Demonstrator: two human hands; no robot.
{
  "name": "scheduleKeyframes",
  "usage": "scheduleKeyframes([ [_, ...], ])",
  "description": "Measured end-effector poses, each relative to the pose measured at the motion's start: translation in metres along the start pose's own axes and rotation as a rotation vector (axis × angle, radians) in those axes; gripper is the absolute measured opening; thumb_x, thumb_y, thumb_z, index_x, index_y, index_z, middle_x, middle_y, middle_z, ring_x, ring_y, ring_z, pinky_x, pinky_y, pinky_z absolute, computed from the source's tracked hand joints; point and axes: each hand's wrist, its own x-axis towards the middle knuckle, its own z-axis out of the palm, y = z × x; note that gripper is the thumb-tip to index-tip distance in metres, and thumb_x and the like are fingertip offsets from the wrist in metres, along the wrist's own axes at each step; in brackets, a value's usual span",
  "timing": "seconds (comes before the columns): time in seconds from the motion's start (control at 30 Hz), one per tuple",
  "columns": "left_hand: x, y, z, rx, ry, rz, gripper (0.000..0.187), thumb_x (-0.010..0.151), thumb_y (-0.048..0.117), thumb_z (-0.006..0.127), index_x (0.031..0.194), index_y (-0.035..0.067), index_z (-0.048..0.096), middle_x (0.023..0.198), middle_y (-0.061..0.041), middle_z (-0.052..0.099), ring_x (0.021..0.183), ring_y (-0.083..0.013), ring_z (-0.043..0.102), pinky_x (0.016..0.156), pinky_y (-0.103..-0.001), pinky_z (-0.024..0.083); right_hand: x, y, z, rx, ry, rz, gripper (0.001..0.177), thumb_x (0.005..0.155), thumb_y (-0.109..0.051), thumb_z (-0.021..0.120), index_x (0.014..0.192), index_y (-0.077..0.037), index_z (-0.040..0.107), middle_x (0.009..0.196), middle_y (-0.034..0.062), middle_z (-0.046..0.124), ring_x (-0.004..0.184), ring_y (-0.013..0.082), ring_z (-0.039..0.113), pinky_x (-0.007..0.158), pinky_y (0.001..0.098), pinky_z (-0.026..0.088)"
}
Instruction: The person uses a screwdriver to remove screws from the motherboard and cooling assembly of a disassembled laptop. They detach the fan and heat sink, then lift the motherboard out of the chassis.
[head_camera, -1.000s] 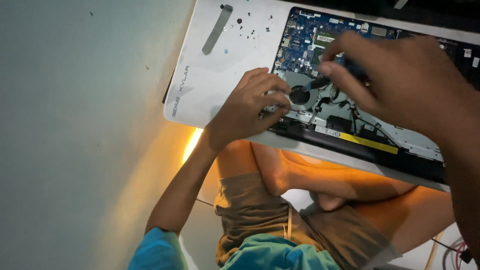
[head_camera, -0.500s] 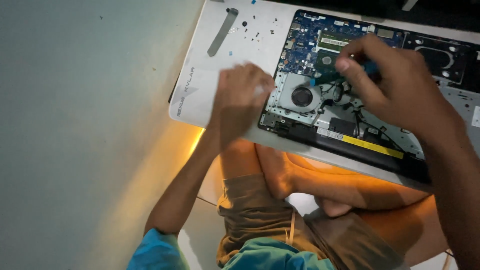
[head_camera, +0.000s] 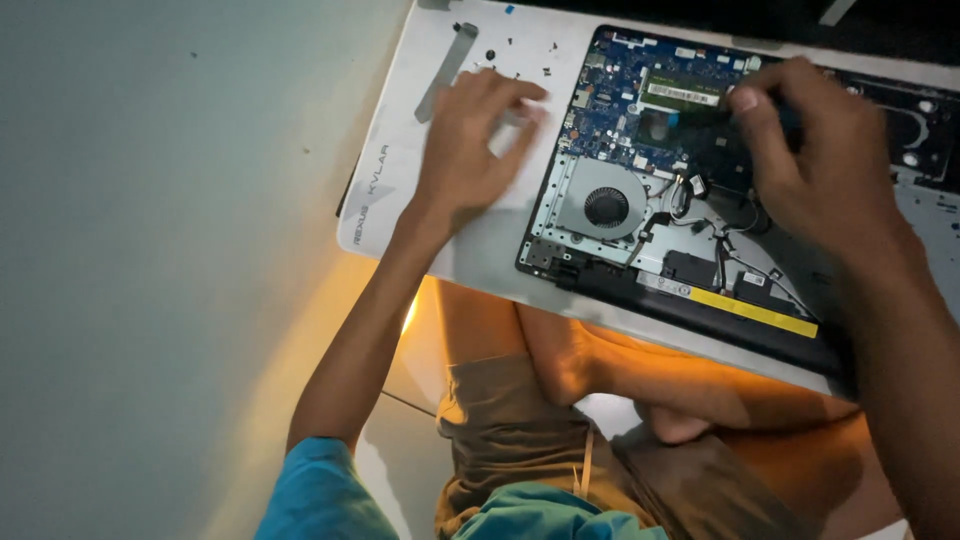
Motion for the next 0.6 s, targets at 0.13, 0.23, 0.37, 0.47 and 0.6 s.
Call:
scheduleKeyframes([
  [0.13, 0.012, 0.054, -0.014, -0.121, -0.358, 0.012, 0.092, 0.107, 0.086, 0.051, 0.163, 0.014, 0.066, 0.161, -0.014, 0.071, 0.154, -0.0344, 0.059, 0.133, -0.056, 0.035, -0.001, 0.002, 0.000, -0.092, 0.043, -0.062, 0.007, 0.145, 0.012, 0.076, 0.144, 0.017, 0.082, 0.098, 0.0198, 0.071, 0.064, 0.0241, 0.048, 0.062, 0.0403, 0.038],
  [0.23, 0.013, 0.053, -0.003, -0.041, -0.557, 0.111, 0.108, 0.099, 0.064, 0.097, 0.180, 0.016, 0.044, 0.176, -0.012, 0.066, 0.167, -0.0305, 0.056, 0.145, -0.056, 0.024, -0.004, -0.002, -0.002, -0.187, 0.076, -0.096, 0.008, 0.141, 0.008, 0.082, 0.143, 0.015, 0.086, 0.112, 0.0248, 0.081, 0.071, 0.0302, 0.061, 0.069, 0.0439, 0.048],
  [0.37, 0.019, 0.057, -0.002, -0.007, -0.533, 0.215, 0.087, 0.089, 0.058, 0.102, 0.158, 0.017, 0.069, 0.155, -0.005, 0.072, 0.150, -0.0269, 0.059, 0.137, -0.052, 0.027, -0.009, 0.000, -0.007, -0.266, 0.091, -0.104, 0.009, 0.143, 0.004, 0.086, 0.143, 0.012, 0.088, 0.105, 0.0200, 0.079, 0.060, 0.0238, 0.053, 0.060, 0.0400, 0.042],
  [0.47, 0.021, 0.062, -0.002, 0.059, -0.543, 0.258, 0.080, 0.089, 0.059, 0.099, 0.154, 0.020, 0.072, 0.149, -0.004, 0.075, 0.145, -0.0259, 0.060, 0.138, -0.055, 0.023, -0.010, -0.003, -0.010, -0.256, 0.132, -0.105, 0.009, 0.143, 0.005, 0.087, 0.144, 0.013, 0.089, 0.107, 0.0201, 0.081, 0.064, 0.0255, 0.056, 0.064, 0.0411, 0.045],
  [0.6, 0.020, 0.061, 0.001, 0.015, -0.499, 0.256, 0.072, 0.087, 0.049, 0.104, 0.148, 0.020, 0.078, 0.138, -0.004, 0.075, 0.134, -0.0241, 0.065, 0.139, -0.053, 0.026, -0.010, -0.007, -0.010, -0.267, 0.136, -0.100, 0.007, 0.139, 0.006, 0.089, 0.143, 0.012, 0.088, 0.109, 0.0202, 0.083, 0.069, 0.0265, 0.066, 0.066, 0.0407, 0.051],
])
